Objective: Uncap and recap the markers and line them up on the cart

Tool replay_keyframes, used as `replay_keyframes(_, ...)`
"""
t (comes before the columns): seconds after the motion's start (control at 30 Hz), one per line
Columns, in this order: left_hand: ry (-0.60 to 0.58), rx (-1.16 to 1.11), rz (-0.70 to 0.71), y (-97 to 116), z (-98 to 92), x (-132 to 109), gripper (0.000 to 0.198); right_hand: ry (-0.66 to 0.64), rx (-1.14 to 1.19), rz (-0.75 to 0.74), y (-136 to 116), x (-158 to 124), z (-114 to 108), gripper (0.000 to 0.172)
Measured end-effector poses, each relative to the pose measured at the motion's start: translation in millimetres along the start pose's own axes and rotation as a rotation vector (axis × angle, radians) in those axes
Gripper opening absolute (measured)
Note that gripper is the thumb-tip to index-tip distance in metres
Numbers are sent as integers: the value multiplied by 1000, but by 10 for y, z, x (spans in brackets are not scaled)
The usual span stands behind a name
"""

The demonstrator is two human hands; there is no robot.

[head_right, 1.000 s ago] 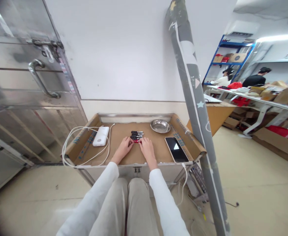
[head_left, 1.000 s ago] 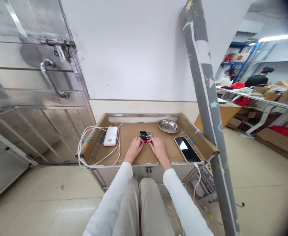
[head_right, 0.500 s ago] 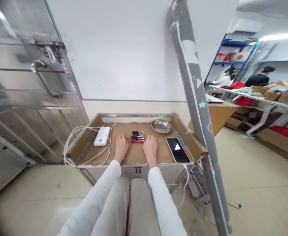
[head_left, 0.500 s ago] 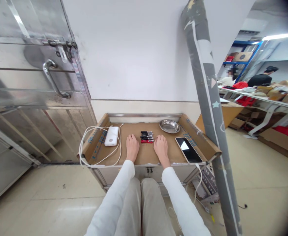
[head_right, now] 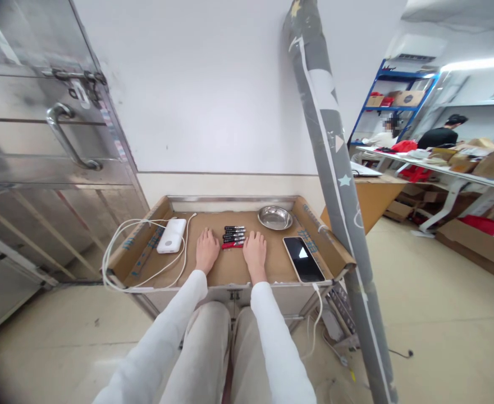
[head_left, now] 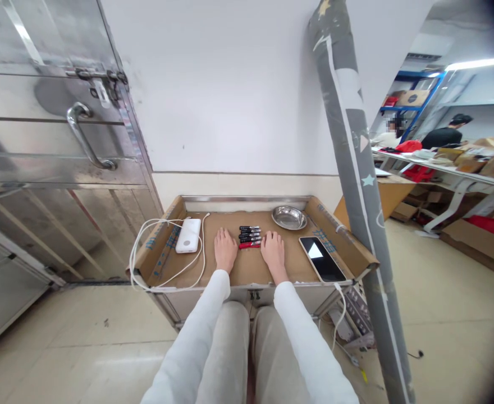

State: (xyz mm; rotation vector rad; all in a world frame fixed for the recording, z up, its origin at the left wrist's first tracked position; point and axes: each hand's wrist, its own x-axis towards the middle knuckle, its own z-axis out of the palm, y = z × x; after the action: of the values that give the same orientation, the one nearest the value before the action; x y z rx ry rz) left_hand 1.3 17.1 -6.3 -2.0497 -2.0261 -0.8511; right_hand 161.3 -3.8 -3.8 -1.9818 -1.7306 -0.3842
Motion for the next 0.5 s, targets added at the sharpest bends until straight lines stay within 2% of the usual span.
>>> replay_keyframes(0.23, -8, -19, 12, -16, 64, 65, 42, 0, 32, -35, 21, 35, 23, 19)
replay_keyframes(0.5, -47, -31, 14, -10, 50, 116, 42, -39, 96, -65, 28, 60, 35, 24)
